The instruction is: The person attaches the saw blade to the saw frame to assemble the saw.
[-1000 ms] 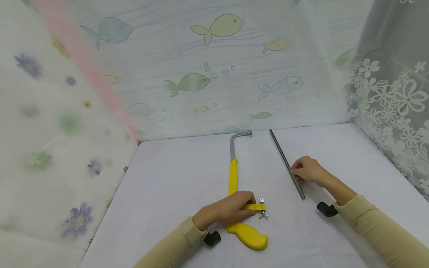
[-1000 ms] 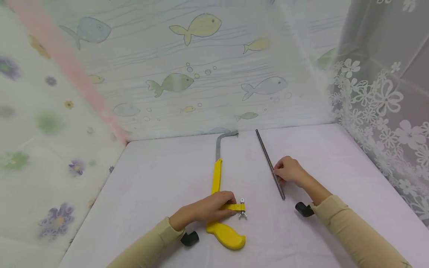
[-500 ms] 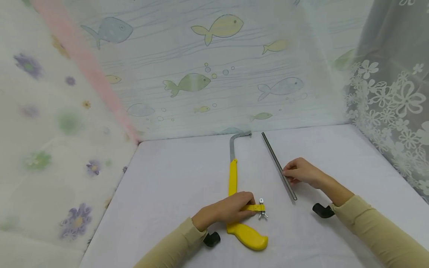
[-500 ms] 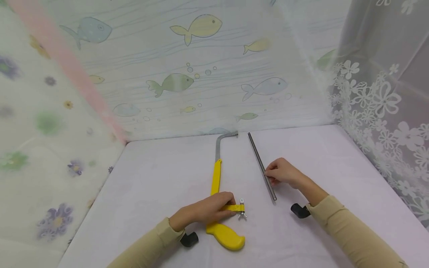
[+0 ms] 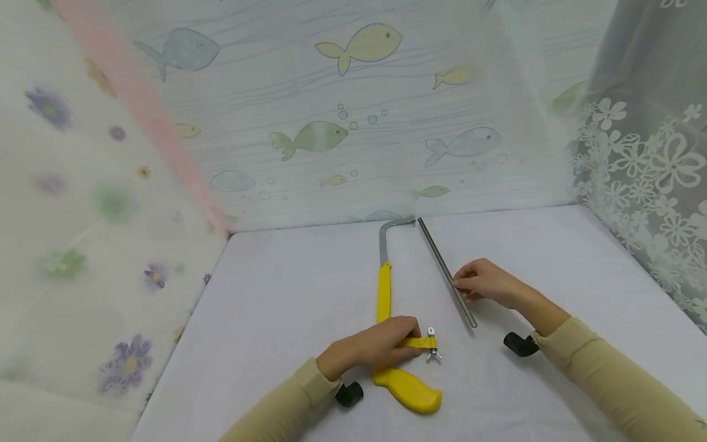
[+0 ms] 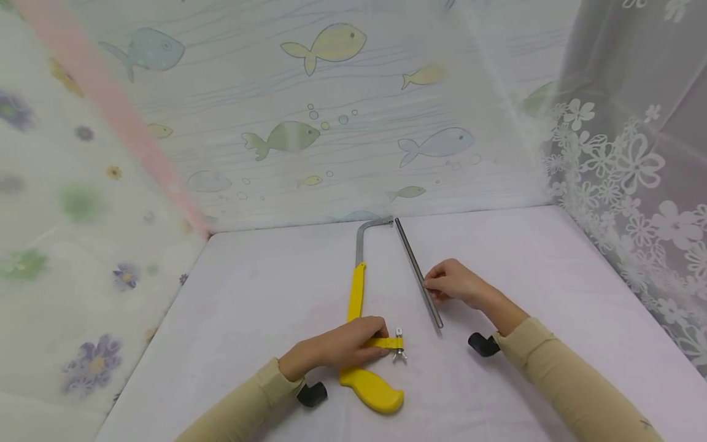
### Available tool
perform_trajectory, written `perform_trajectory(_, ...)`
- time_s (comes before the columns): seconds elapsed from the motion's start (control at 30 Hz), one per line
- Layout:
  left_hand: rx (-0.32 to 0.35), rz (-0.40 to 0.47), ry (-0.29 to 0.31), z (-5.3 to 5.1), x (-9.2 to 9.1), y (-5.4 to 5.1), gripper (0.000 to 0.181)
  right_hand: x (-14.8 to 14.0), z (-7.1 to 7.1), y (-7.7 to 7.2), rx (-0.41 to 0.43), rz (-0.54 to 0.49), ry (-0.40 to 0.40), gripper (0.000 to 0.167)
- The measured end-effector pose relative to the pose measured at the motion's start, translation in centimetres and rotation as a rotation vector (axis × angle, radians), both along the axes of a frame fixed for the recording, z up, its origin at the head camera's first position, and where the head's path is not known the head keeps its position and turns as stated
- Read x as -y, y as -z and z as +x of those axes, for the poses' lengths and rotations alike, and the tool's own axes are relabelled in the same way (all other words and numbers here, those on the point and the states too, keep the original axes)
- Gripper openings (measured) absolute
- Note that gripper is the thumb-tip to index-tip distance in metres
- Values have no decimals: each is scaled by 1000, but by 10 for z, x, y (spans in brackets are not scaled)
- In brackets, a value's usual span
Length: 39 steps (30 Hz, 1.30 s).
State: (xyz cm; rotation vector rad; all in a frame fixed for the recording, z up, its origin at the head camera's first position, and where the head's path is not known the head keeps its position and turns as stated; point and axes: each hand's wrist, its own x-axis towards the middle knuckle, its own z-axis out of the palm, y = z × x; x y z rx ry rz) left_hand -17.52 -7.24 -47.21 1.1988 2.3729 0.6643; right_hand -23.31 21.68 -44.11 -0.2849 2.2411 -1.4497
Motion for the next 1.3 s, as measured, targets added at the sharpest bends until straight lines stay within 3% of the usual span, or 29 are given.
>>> perform_trajectory(0.7, -2, 19, 12, -1, 0, 0, 15, 9, -7, -2, 30, -37, -18, 28)
perform_trajectory(0.93, -8, 13, 10, -1, 0, 0, 16, 10, -9, 1, 90, -33, 10, 26)
perform_trajectory(1.3, -17, 11, 12, -2, 1, 3, 18, 14, -8, 11, 86, -25, 0, 25)
